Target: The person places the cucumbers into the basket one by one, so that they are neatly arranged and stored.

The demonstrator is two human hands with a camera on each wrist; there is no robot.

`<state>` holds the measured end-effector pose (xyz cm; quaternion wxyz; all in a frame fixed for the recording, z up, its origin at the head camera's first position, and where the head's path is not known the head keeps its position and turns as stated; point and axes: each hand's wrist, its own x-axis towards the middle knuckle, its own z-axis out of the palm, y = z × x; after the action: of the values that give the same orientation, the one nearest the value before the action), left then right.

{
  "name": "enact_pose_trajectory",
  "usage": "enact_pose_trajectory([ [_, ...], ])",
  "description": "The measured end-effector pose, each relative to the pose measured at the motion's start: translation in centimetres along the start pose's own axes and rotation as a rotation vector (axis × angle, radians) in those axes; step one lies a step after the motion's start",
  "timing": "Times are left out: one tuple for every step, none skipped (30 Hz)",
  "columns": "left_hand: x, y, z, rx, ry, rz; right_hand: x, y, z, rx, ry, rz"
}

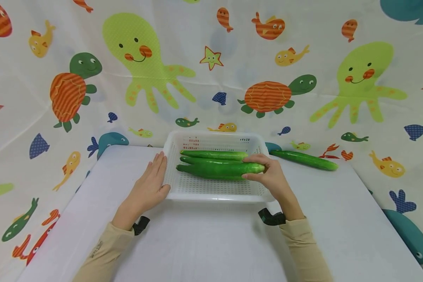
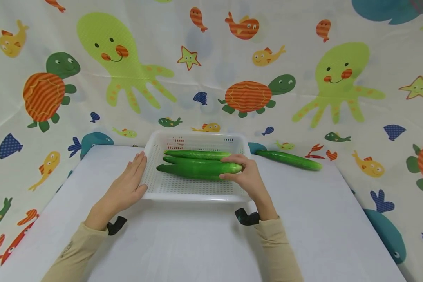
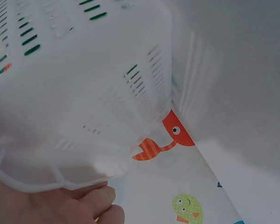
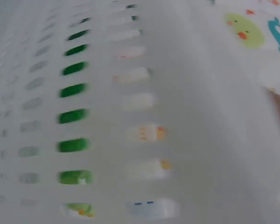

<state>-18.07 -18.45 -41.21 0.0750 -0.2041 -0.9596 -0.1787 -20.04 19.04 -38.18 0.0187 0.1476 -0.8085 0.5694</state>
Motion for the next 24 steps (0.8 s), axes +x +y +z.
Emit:
enact_pose_trajectory([
  [0.0,0.0,0.0,0.000,0.002,-0.001,0.1,0.2,0.3,-0.023,-0.009,0.006],
  [0.0,0.0,0.0,0.001,0.003,-0.001,0.1,0.4,0.6,-0.045,-0.019,0.010],
  [0.0,-0.1,0.1,0.002,0.002,-0.001,0.2,0.5,0.9,-0.070,-0.028,0.011],
  [-0.1,-0.1,0.1,-0.001,0.002,-0.001,0.3,0.7,1.1,-0.097,-0.035,0.007],
  [0.0,-0.1,0.0,-0.001,0.003,0.000,0.4,0.8,1.3,-0.120,-0.039,0.006],
  [0.0,-0.1,0.0,-0.001,0.004,-0.001,0.4,0.9,1.4,-0.139,-0.041,0.006],
  [0.0,-0.1,0.0,-0.001,0.003,0.000,0.5,1.0,1.5,-0.153,-0.038,0.011],
  [0.1,-0.1,0.0,-0.002,0.005,0.002,0.5,1.1,1.6,-0.172,-0.032,0.020],
  [0.1,0.0,0.0,-0.002,0.006,0.001,0.5,1.1,1.7,-0.193,-0.024,0.030],
  [0.1,-0.1,0.0,-0.002,0.006,0.000,0.6,1.2,1.7,-0.223,-0.021,0.040],
  [0.2,-0.1,0.0,0.001,0.007,-0.001,0.6,1.2,1.8,-0.252,-0.018,0.054],
  [0.2,-0.1,0.0,0.008,0.006,-0.003,0.6,1.2,1.9,-0.285,-0.019,0.066],
  [0.2,-0.1,0.0,0.010,0.005,-0.004,0.6,1.1,2.0,-0.317,-0.020,0.082],
  [0.2,-0.1,0.0,0.011,0.004,-0.006,0.7,1.1,2.0,-0.351,-0.027,0.092],
  [0.2,-0.1,0.0,0.011,0.002,-0.007,0.7,1.1,2.1,-0.381,-0.035,0.102],
  [0.2,-0.1,0.0,0.010,0.003,-0.007,0.7,1.2,2.2,-0.407,-0.043,0.112],
  [0.2,-0.1,0.0,0.010,0.004,-0.005,0.8,1.2,2.3,-0.421,-0.051,0.124],
  [0.2,-0.1,0.0,0.009,0.005,-0.006,0.7,1.2,2.4,-0.431,-0.061,0.136],
  [0.2,-0.1,0.0,0.004,0.006,-0.004,0.7,1.3,2.4,-0.438,-0.069,0.149],
  [0.2,-0.1,0.0,0.004,0.006,-0.003,0.7,1.3,2.5,-0.450,-0.077,0.156],
  [0.2,-0.1,0.0,0.003,0.005,-0.002,0.7,1.3,2.5,-0.455,-0.082,0.167],
  [0.2,-0.1,0.0,0.002,0.004,-0.003,0.7,1.3,2.6,-0.463,-0.089,0.172],
  [0.2,-0.1,0.0,0.000,0.002,-0.004,0.6,1.3,2.6,-0.467,-0.091,0.180],
  [0.1,-0.1,0.0,-0.001,0.000,-0.005,0.6,1.3,2.6,-0.474,-0.093,0.181],
])
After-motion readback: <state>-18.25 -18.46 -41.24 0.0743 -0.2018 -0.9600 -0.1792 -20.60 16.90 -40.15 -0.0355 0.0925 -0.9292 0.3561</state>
